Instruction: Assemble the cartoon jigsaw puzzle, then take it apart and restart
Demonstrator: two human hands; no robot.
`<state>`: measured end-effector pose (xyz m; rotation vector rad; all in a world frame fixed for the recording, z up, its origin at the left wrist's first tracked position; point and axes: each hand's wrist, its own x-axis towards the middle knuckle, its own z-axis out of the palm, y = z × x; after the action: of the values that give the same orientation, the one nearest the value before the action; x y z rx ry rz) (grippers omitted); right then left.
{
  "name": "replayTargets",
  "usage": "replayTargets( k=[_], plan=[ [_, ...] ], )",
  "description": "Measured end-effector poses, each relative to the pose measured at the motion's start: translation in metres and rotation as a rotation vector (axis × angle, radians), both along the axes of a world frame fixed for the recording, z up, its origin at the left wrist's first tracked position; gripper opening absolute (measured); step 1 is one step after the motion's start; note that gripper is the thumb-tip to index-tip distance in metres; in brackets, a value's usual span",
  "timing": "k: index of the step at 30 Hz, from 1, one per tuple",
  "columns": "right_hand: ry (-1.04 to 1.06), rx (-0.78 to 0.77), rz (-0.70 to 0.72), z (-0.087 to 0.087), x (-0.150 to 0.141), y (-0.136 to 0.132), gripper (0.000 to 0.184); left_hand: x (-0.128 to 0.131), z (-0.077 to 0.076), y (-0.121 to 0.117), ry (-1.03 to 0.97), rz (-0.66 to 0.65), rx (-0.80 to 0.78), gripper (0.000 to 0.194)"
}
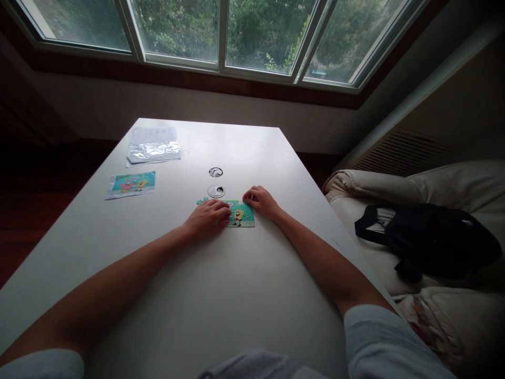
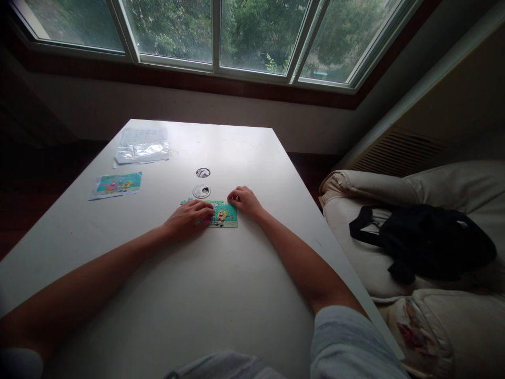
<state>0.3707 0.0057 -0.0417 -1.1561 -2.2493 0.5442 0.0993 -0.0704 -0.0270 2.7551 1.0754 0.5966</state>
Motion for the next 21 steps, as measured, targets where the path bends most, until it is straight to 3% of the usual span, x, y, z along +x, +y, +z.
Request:
replayTargets(
  k=[8, 21],
  plan=[
    [0.018, -0.029, 0.002, 0.0012, 0.0054, 0.0037, 0.016, -0.0011, 0.0005, 0.0002, 0.008, 0.005, -0.005, 0.026],
    [-0.062, -0.033, -0.026, 0.0082, 0.0009, -0.0029, 0.011, -0.0011, 0.0006, -0.0011, -0.002, 0.011, -0.014, 0.027]
  ],
)
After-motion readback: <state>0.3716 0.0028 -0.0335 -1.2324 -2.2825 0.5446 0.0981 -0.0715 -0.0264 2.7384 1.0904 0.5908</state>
